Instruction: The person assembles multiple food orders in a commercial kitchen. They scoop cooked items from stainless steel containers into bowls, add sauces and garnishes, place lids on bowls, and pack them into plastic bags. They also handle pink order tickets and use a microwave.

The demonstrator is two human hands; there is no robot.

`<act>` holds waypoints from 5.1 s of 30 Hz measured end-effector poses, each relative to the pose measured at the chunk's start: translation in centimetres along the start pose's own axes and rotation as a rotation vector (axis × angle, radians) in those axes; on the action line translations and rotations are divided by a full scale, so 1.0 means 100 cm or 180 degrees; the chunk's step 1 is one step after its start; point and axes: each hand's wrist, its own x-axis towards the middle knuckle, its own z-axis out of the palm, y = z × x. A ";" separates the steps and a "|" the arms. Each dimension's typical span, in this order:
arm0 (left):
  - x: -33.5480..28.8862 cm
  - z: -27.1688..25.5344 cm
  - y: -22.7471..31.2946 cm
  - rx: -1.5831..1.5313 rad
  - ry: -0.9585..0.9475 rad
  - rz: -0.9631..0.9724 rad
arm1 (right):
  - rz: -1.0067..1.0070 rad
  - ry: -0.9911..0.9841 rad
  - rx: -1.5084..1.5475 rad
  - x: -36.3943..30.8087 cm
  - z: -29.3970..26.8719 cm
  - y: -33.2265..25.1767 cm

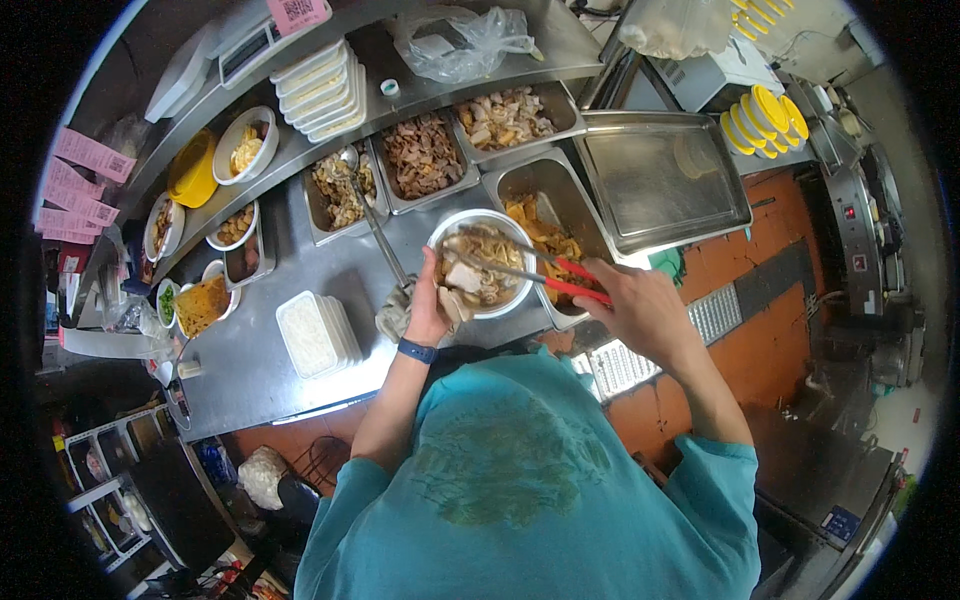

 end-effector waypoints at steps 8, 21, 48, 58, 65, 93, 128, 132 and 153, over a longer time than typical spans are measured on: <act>0.000 0.005 -0.001 0.0007 -0.0141 0.0136 | -0.0310 -0.0149 0.0240 -0.029 -0.002 0.004; -0.006 0.006 0.000 0.0023 0.0196 0.0128 | -0.0011 -0.0281 0.1027 0.006 0.009 0.026; 0.022 0.012 -0.020 -0.0423 0.0108 0.0846 | 0.1155 -0.0037 0.2058 0.234 0.089 0.201; -0.072 0.011 -0.043 -0.0349 0.0619 0.0872 | 0.1105 -0.0033 0.3108 0.100 0.069 0.158; -0.150 0.000 -0.097 -0.0448 0.1844 0.1882 | -0.0372 -0.1166 0.2935 -0.002 0.126 0.046; -0.319 -0.160 -0.132 -0.1195 0.1777 0.2605 | -0.1907 -0.2218 -0.0055 -0.092 0.099 -0.145; -0.387 -0.104 -0.216 -0.2834 0.2050 0.3437 | 0.0069 -0.3926 0.4678 -0.014 0.175 -0.059; -0.341 -0.089 -0.220 -0.3400 0.2182 0.4098 | -0.0777 -0.5020 0.3427 0.070 0.196 -0.121; 0.107 0.001 0.063 -0.4791 0.5192 0.8080 | -0.9282 -0.2548 0.0312 0.160 0.195 -0.472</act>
